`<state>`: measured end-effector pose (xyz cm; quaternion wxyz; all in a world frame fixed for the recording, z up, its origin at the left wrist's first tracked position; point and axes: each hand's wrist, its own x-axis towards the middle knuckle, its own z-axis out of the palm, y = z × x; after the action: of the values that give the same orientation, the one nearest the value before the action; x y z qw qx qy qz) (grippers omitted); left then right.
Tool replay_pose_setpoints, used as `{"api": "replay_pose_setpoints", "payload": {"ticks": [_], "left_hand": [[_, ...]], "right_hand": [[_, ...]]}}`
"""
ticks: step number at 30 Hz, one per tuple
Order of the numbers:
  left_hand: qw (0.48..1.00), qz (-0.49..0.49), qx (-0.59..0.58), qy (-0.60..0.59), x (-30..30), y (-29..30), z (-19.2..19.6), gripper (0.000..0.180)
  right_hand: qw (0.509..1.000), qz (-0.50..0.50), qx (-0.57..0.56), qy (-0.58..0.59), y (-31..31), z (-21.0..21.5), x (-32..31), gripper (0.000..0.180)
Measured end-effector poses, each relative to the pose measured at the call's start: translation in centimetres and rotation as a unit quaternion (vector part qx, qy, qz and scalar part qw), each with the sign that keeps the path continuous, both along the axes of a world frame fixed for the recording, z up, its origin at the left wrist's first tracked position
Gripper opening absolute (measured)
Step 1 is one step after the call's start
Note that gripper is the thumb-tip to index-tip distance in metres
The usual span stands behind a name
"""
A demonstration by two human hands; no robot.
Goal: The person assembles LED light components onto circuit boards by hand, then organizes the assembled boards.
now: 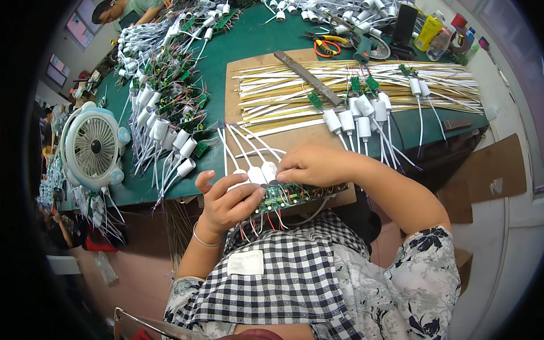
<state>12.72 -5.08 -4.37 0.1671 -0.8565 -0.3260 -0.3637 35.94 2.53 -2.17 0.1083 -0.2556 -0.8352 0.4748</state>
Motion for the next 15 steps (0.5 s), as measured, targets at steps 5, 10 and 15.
{"api": "replay_pose_setpoints", "payload": {"ticks": [5, 10, 15], "left_hand": [[1.000, 0.007, -0.020, -0.003, -0.2, -0.1, -0.4, 0.009], [1.000, 0.002, -0.024, -0.004, 0.0, 0.0, -0.7, 0.009], [0.999, 0.001, -0.041, -0.003, 0.0, 0.1, -0.6, 0.009]], "right_hand": [[0.996, 0.078, -0.037, -0.028, 0.0, 0.6, -0.5, 0.027], [0.993, 0.102, 0.056, -0.030, -0.4, 0.2, -0.5, 0.032], [0.988, 0.087, 0.030, -0.124, -0.4, 1.6, -0.8, 0.027]]}}
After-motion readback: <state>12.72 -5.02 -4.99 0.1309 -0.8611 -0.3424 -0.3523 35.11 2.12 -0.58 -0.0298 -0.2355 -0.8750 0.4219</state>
